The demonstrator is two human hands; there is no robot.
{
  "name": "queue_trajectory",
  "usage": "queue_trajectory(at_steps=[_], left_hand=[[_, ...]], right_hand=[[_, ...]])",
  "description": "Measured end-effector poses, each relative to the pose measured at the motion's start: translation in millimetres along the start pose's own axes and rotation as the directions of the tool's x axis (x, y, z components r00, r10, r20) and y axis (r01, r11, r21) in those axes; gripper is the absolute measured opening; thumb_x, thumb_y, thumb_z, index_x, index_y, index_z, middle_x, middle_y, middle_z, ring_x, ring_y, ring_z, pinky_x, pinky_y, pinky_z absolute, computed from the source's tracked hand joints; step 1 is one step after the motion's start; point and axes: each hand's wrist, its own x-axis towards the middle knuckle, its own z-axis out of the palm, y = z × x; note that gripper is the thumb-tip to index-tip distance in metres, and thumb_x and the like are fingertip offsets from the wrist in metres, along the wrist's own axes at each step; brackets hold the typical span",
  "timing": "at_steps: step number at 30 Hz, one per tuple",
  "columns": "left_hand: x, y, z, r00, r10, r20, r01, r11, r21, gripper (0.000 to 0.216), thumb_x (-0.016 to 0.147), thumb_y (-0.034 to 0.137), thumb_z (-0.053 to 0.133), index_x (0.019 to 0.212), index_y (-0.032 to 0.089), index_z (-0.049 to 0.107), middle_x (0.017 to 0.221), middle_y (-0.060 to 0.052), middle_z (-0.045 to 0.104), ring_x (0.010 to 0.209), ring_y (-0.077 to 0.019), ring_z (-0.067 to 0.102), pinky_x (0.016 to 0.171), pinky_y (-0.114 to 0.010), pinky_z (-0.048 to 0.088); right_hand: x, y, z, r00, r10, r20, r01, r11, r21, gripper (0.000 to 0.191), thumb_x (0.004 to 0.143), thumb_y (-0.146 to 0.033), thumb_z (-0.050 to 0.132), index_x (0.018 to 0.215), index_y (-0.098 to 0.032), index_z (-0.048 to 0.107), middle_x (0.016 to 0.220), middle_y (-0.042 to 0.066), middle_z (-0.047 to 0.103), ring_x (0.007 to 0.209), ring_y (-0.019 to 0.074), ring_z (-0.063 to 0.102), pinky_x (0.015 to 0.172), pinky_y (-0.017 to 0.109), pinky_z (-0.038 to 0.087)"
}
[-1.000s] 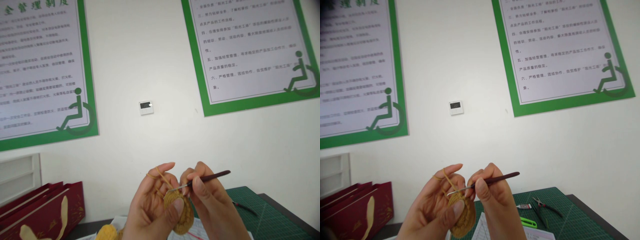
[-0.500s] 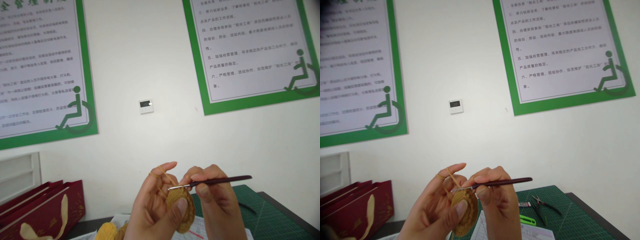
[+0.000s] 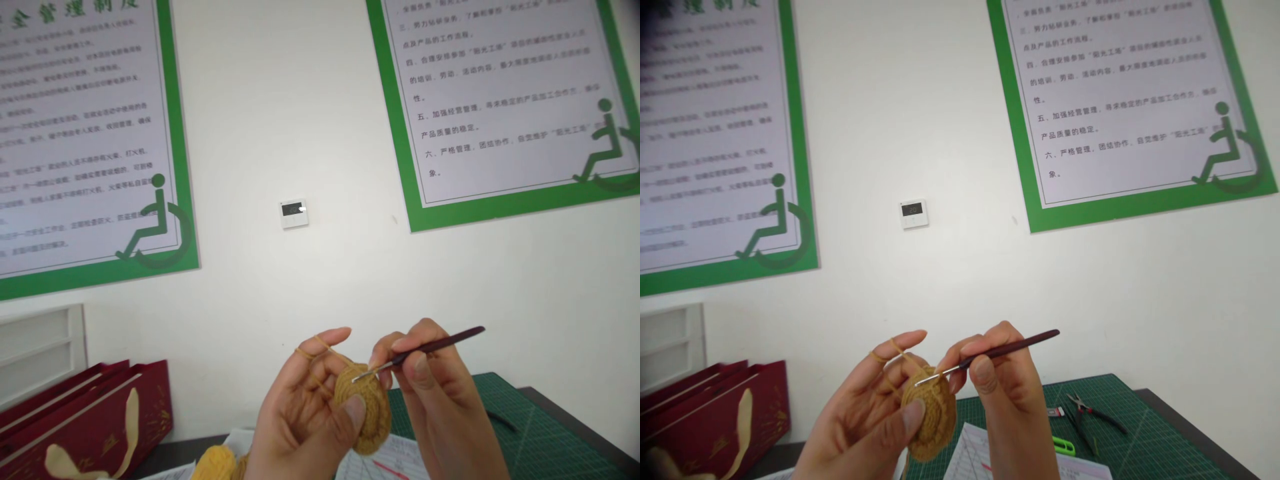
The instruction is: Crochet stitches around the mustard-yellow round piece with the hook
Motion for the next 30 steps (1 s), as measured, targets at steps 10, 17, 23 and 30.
queue_trajectory(at_steps=[10, 17, 23, 30], left_hand=[[0, 3, 4, 0.999, 0.015, -0.03, -0.016, 0.999, -0.036, 0.038, 0.076, 0.016, 0.086, 0.111, 0.027, 0.079, 0.079, -0.003, 0.071, 0.079, -0.018, 0.068, 0.069, -0.028, 0.052], [-1, 2, 2, 0.999, 0.013, -0.042, -0.014, 1.0, -0.016, 0.039, 0.076, 0.017, 0.086, 0.113, 0.029, 0.08, 0.08, -0.003, 0.071, 0.078, -0.0189, 0.068, 0.068, -0.029, 0.051], [-2, 3, 5, 0.992, 0.014, -0.125, -0.009, 0.999, 0.041, 0.042, 0.072, 0.02, 0.09, 0.111, 0.029, 0.08, 0.08, -0.002, 0.069, 0.074, -0.0157, 0.064, 0.068, -0.027, 0.051], [-3, 4, 8, 0.989, 0.039, -0.143, -0.031, 0.998, 0.057, 0.044, 0.07, 0.022, 0.091, 0.112, 0.026, 0.078, 0.078, -0.002, 0.068, 0.07, -0.0144, 0.062, 0.064, -0.025, 0.052]], right_hand=[[3, -6, -8, 0.991, -0.055, 0.119, 0.062, 0.997, -0.053, 0.013, 0.1, -0.04, 0.061, 0.095, -0.029, 0.065, 0.085, 0.001, 0.076, 0.072, 0.0166, 0.066, 0.071, 0.033, 0.05], [5, -9, -13, 0.974, -0.159, 0.163, 0.176, 0.979, -0.098, 0.01, 0.101, -0.037, 0.061, 0.096, -0.032, 0.068, 0.083, 0.0, 0.077, 0.072, 0.0165, 0.07, 0.068, 0.031, 0.054], [6, -13, -13, 0.883, -0.356, 0.304, 0.422, 0.888, -0.184, 0.01, 0.101, -0.026, 0.06, 0.106, -0.027, 0.068, 0.089, 0.003, 0.075, 0.081, 0.0182, 0.075, 0.071, 0.031, 0.062], [3, -15, -9, 0.831, -0.457, 0.317, 0.541, 0.796, -0.272, 0.013, 0.101, -0.024, 0.061, 0.111, -0.026, 0.069, 0.09, 0.002, 0.076, 0.083, 0.0168, 0.076, 0.071, 0.029, 0.062]])
